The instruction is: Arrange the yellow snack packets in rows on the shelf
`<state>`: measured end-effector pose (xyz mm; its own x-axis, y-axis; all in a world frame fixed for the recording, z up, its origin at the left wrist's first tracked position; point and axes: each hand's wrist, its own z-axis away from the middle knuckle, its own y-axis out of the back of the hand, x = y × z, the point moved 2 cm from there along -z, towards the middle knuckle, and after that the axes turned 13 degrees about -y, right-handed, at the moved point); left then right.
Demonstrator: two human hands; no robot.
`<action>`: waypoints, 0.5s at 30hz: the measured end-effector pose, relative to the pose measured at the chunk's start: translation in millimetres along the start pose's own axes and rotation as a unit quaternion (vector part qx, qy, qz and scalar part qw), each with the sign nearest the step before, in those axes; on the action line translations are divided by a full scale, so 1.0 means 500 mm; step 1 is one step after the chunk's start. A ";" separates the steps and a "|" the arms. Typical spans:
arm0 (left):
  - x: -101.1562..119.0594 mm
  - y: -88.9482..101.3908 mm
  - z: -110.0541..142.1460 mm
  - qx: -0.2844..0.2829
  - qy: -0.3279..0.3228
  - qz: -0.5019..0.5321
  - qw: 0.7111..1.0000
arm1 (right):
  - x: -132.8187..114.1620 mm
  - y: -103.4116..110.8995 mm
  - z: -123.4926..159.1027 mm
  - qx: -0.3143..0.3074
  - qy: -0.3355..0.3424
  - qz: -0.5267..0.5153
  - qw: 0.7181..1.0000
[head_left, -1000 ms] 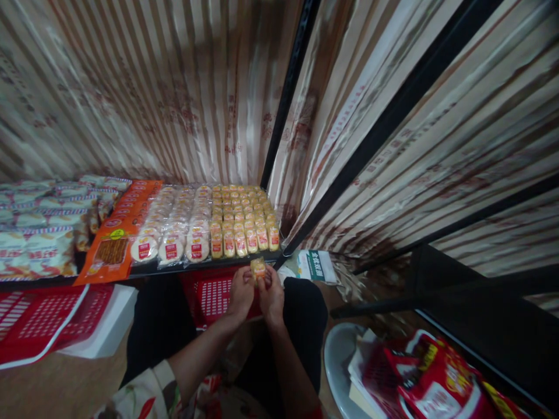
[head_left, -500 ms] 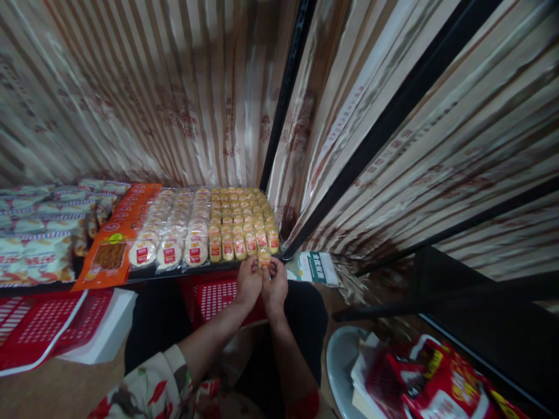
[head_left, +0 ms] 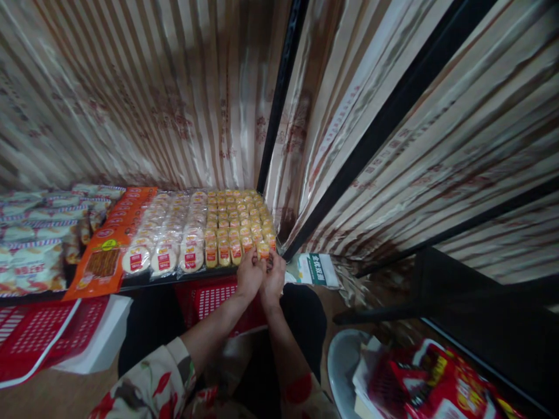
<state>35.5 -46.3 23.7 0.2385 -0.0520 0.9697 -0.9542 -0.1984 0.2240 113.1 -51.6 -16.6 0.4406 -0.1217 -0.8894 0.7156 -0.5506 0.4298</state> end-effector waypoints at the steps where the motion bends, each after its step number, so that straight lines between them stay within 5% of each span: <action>1: -0.005 -0.002 -0.002 -0.001 -0.004 0.006 1.000 | 0.001 -0.002 0.001 -0.002 0.001 0.002 1.000; 15: -0.049 -0.009 -0.010 -0.021 -0.081 -0.053 0.995 | 0.022 -0.024 0.008 -0.008 0.045 0.017 0.999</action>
<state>33.1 -39.3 -0.4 0.3618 -0.1899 0.9127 -0.9276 -0.1710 0.3321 107.0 -49.8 -32.1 0.5106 -0.0647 -0.8574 0.7079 -0.5343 0.4620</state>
